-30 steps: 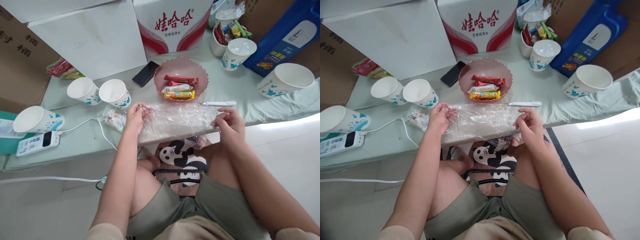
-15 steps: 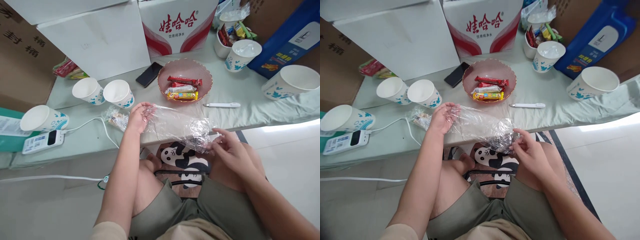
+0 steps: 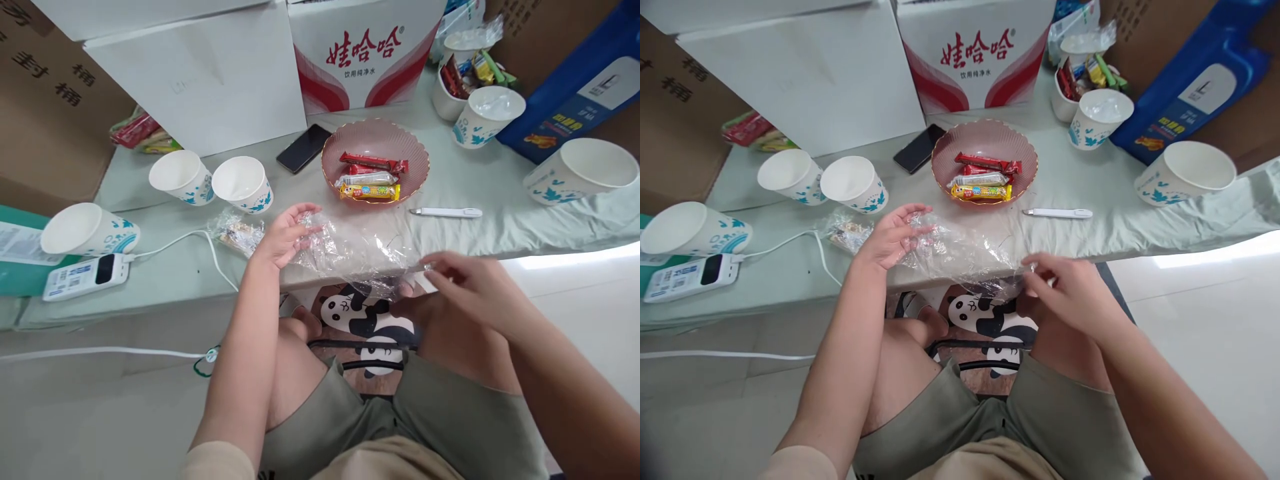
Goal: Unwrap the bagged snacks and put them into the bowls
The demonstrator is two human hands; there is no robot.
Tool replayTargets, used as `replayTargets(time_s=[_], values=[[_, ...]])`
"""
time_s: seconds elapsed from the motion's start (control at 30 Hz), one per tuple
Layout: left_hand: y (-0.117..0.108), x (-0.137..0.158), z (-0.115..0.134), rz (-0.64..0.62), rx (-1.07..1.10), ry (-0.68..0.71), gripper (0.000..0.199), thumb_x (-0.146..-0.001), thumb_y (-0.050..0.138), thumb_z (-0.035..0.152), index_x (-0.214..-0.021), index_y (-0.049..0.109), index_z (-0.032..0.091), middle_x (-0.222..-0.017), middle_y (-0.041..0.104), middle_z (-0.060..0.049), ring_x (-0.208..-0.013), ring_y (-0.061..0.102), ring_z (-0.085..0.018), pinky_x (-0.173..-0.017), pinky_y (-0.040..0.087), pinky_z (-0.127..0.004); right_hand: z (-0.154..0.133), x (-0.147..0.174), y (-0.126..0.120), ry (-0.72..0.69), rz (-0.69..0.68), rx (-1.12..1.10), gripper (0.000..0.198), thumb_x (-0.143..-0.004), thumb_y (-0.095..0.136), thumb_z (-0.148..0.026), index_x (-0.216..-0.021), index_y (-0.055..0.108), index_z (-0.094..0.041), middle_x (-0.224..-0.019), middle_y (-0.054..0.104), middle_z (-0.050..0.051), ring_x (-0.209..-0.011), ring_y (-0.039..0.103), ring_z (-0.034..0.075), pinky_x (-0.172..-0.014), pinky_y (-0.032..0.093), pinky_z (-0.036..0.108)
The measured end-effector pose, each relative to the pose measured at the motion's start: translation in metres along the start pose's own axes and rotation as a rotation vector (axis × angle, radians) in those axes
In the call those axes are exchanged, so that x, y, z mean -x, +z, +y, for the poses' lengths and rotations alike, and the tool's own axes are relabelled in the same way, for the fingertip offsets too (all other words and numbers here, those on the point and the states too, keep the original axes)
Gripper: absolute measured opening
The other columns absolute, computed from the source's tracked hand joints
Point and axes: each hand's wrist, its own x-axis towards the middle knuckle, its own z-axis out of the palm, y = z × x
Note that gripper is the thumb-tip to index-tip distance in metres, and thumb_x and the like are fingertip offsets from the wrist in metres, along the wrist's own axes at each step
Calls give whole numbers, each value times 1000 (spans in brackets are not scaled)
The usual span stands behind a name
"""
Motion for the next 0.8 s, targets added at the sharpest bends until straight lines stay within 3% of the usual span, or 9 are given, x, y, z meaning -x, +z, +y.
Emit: replayTargets(time_s=[0.1, 0.17, 0.23, 0.33, 0.4, 0.53, 0.7, 0.8], values=[[1, 2, 0, -127, -14, -26, 43, -69, 75, 9, -109, 67, 23, -145, 57, -8, -95, 74, -21, -66, 65, -29, -14, -31, 11, -60, 80, -195, 33, -83, 67, -41, -112, 69, -26, -104, 77, 8, -92, 73, 25, -80, 59, 42], [3, 5, 0, -244, -36, -61, 42, -71, 78, 14, -111, 68, 23, -144, 58, -10, -94, 75, -22, -67, 64, -29, -21, -50, 29, -76, 2, -333, 51, -76, 74, -43, -123, 63, -25, -123, 72, 11, -110, 70, 28, -92, 58, 46], [5, 7, -1, -342, -44, -98, 45, -72, 81, 19, -115, 67, 25, -142, 60, -11, -94, 75, -23, -67, 63, -29, -26, -63, 47, -2, -138, -443, 57, -75, 74, -41, -126, 59, -23, -113, 75, 10, -99, 72, 25, -87, 59, 43], [7, 7, -4, -373, -8, -85, 58, -71, 84, 25, -125, 62, 31, -141, 61, -9, -101, 74, -26, -74, 62, -32, -26, -69, 65, 114, -255, -518, 26, -79, 67, -37, -100, 65, -21, -76, 73, 3, -65, 67, 17, -63, 56, 32], [7, 4, -8, -301, -3, 0, 56, -72, 84, 29, -123, 62, 32, -141, 60, -7, -109, 71, -25, -81, 59, -30, -25, -69, 67, 137, -202, -580, 16, -81, 64, -37, -83, 63, -21, -66, 67, 0, -59, 62, 14, -58, 51, 28], [7, -5, -13, -167, -98, 110, 37, -73, 83, 41, -102, 69, 23, -142, 59, -8, -113, 66, -19, -87, 53, -25, -20, -71, 64, 186, -68, -721, 20, -77, 68, -40, -79, 61, -21, -62, 61, -2, -56, 60, 13, -56, 49, 27], [12, -10, -13, -285, -279, 136, 38, -65, 88, 41, -94, 76, 21, -141, 60, -10, -120, 61, -22, -96, 50, -30, -15, -76, 66, 195, -34, -715, 23, -75, 69, -44, -78, 61, -22, -59, 58, -3, -54, 57, 13, -54, 47, 27], [14, -9, -14, -323, -354, 168, 24, -69, 86, 38, -78, 75, 19, -135, 62, -11, -124, 60, -25, -102, 47, -35, -14, -76, 68, 185, -30, -693, 22, -77, 68, -43, -78, 61, -22, -57, 57, -3, -53, 56, 13, -54, 47, 27]])
